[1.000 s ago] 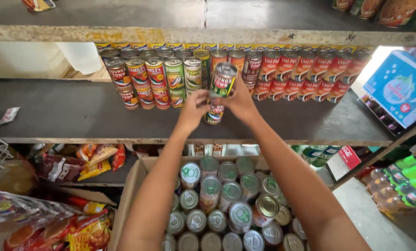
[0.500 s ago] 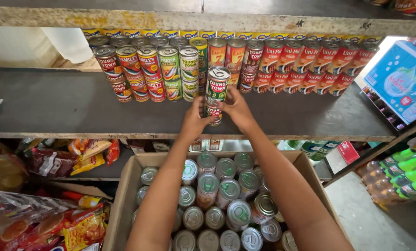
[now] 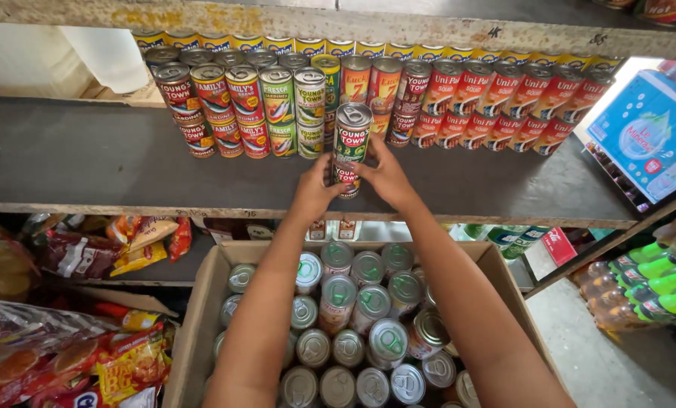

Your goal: Stocking various canned goods from a cardboard box onto grocery store shelves.

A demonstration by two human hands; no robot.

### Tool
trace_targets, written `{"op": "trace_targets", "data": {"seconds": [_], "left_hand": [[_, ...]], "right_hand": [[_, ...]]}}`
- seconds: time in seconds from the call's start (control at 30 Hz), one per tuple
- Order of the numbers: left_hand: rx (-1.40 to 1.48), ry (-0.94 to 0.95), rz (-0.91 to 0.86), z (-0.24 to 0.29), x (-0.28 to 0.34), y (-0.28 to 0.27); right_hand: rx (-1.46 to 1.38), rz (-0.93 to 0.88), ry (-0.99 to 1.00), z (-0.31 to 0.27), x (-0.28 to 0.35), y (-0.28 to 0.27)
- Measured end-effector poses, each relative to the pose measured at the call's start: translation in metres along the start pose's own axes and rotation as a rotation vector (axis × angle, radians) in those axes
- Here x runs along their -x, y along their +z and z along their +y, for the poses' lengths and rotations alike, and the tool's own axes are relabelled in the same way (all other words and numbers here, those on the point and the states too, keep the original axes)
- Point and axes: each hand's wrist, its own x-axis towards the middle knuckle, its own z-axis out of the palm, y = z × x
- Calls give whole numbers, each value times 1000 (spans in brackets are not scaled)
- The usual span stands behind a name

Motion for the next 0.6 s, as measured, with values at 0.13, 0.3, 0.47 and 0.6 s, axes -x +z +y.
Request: {"op": "trace_targets", "data": {"seconds": [0.13, 0.3, 0.47, 0.6], "left_hand": [[88, -55, -10, -2, 0, 0], [2, -69, 23, 1, -1, -3], [21, -37, 15, -8, 0, 1], [75, -47, 3, -18, -2, 2]], "right_hand": [[-311, 87, 103, 3, 5, 2], [-727, 307, 222, 18, 11, -22], [-522, 453, 206, 63, 27, -55], [-117, 288, 170, 59, 31, -40]]}}
